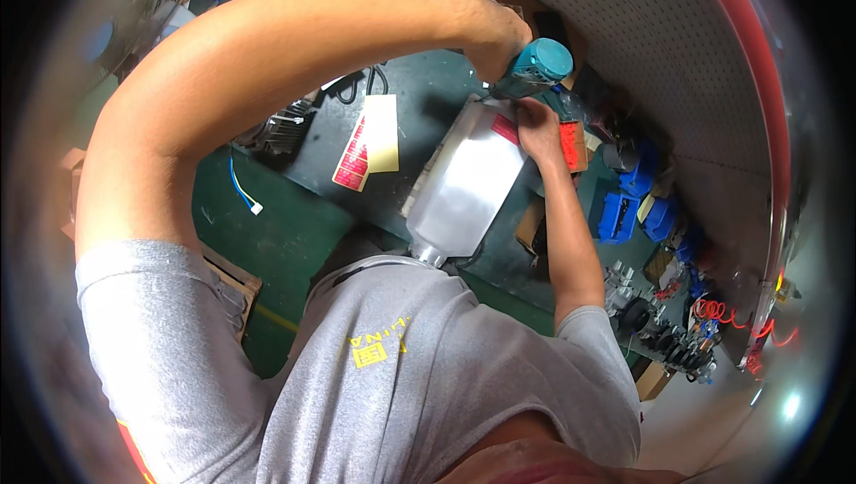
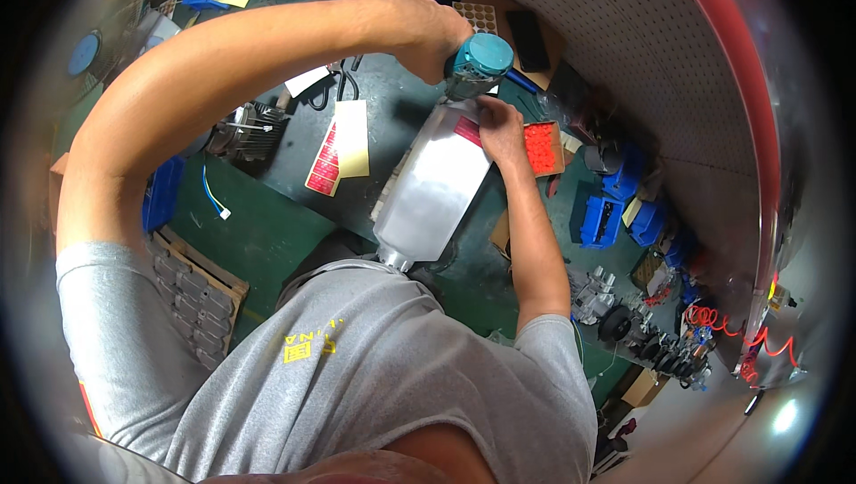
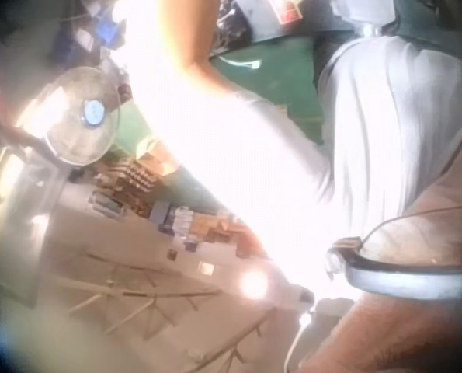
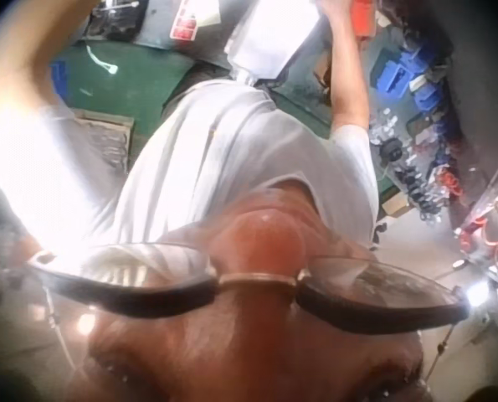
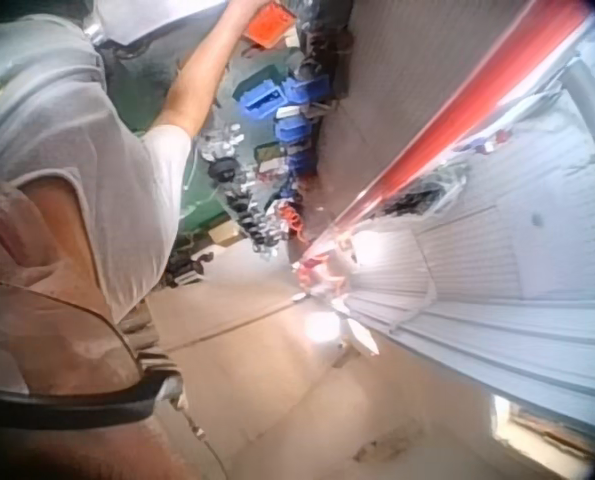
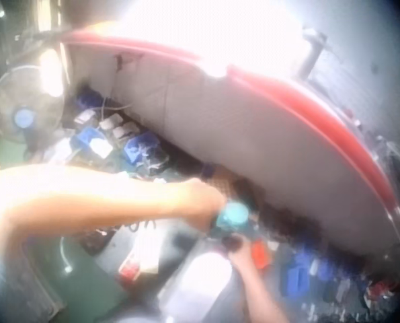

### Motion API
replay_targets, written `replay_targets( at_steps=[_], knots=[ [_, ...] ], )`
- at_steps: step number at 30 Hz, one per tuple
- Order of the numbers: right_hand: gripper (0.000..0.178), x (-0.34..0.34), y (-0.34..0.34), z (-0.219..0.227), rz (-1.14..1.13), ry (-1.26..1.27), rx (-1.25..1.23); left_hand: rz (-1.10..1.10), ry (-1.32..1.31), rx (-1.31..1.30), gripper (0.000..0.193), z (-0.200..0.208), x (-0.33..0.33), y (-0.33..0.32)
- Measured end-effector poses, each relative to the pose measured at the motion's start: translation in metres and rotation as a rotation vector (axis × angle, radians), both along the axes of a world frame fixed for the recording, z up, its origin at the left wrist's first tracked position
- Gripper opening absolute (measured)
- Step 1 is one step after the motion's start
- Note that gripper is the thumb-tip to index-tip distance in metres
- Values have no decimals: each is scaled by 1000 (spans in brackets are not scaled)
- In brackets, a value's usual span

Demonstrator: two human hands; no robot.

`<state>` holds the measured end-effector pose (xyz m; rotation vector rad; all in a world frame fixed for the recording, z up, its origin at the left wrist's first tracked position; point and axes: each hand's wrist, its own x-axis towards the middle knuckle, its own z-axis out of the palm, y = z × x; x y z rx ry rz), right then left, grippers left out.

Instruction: The person uses a cordless drill to fasten screws into a silver metal casing on a workbench. After securing the casing, the person picks up the unit and places it on a wooden pallet alongside several identical units.

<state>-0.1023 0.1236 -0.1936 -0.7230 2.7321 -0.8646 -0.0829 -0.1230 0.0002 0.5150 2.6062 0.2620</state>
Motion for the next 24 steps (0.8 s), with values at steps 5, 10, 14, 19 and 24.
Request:
replay_targets(
  at_steps=[5, 10, 14, 19, 24],
  knots=[
    [29, 1, -3, -5, 16, 38, 4, -34, -254, -12, 36, -5, -20, 3],
    [30, 0, -1, -3, 21, 16, 21, -44, -108, 2, 23, -6, -13, 5],
    [30, 1, 1, -2, 0, 4, 30, -39, -66, 10, 17, 1, -8, 4],
    [32, -4, -1, -9, 31, 10, -4, 162, 56, 54, 34, 19, 12, -18],
    [31, -11, 11, 6, 43, -43, 4, 430, 304, 301, 31, 26, 82, -48]
  ],
)
